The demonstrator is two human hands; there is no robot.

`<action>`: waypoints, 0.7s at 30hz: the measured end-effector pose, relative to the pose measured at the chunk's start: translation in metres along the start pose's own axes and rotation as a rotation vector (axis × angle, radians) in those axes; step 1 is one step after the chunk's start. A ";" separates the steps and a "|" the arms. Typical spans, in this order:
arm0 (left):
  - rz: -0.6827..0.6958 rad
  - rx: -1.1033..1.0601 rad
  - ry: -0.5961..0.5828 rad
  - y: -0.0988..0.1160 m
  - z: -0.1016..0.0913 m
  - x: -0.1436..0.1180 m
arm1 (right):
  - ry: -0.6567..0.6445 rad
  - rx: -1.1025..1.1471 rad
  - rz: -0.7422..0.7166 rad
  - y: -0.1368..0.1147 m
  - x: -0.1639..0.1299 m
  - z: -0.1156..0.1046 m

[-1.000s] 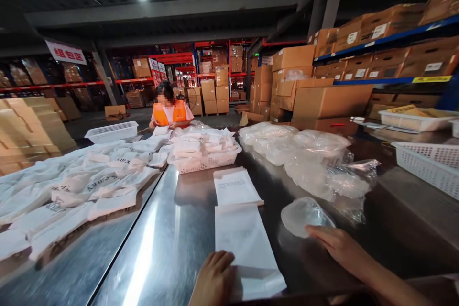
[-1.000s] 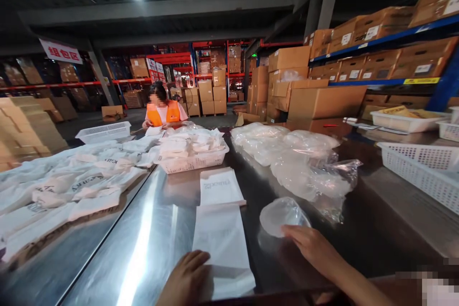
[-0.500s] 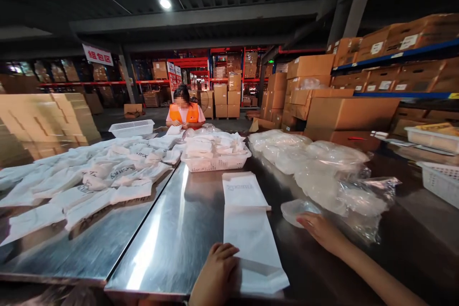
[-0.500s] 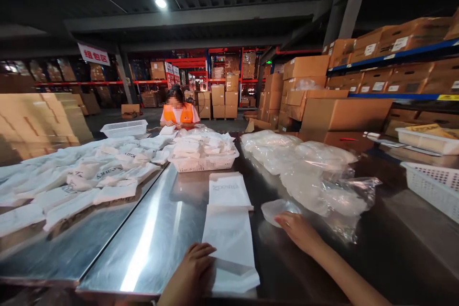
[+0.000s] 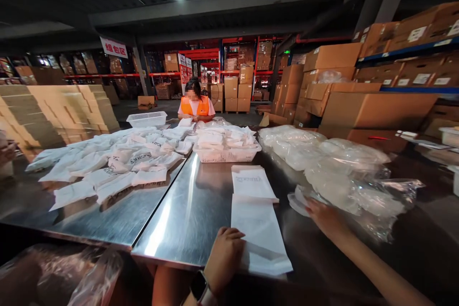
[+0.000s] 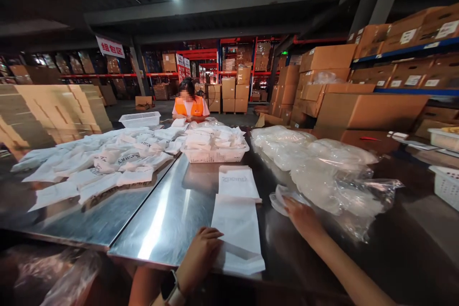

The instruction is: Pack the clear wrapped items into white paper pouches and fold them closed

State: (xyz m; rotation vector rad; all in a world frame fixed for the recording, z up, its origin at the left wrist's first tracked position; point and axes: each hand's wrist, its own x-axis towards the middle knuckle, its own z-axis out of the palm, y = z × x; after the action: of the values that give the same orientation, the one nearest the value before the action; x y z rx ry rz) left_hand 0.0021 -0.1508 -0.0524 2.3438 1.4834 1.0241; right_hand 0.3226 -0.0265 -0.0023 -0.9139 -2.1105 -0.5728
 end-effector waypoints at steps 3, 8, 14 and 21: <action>-0.019 0.087 0.065 0.005 0.009 0.004 | 0.010 0.031 -0.267 -0.051 -0.005 -0.020; 0.016 0.162 0.055 0.017 0.017 0.009 | -0.059 0.061 -0.229 -0.059 -0.009 -0.019; -0.114 -0.011 -0.044 0.013 0.014 0.015 | -0.409 0.023 0.245 0.033 -0.008 0.010; -0.160 0.034 -0.031 0.015 0.010 0.015 | -0.622 -0.082 0.459 0.009 0.006 0.014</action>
State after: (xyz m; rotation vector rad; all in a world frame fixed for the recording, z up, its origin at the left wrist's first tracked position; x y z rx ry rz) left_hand 0.0229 -0.1433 -0.0454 2.2091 1.6577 0.9250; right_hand 0.3203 -0.0095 -0.0052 -1.7340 -2.2863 -0.1386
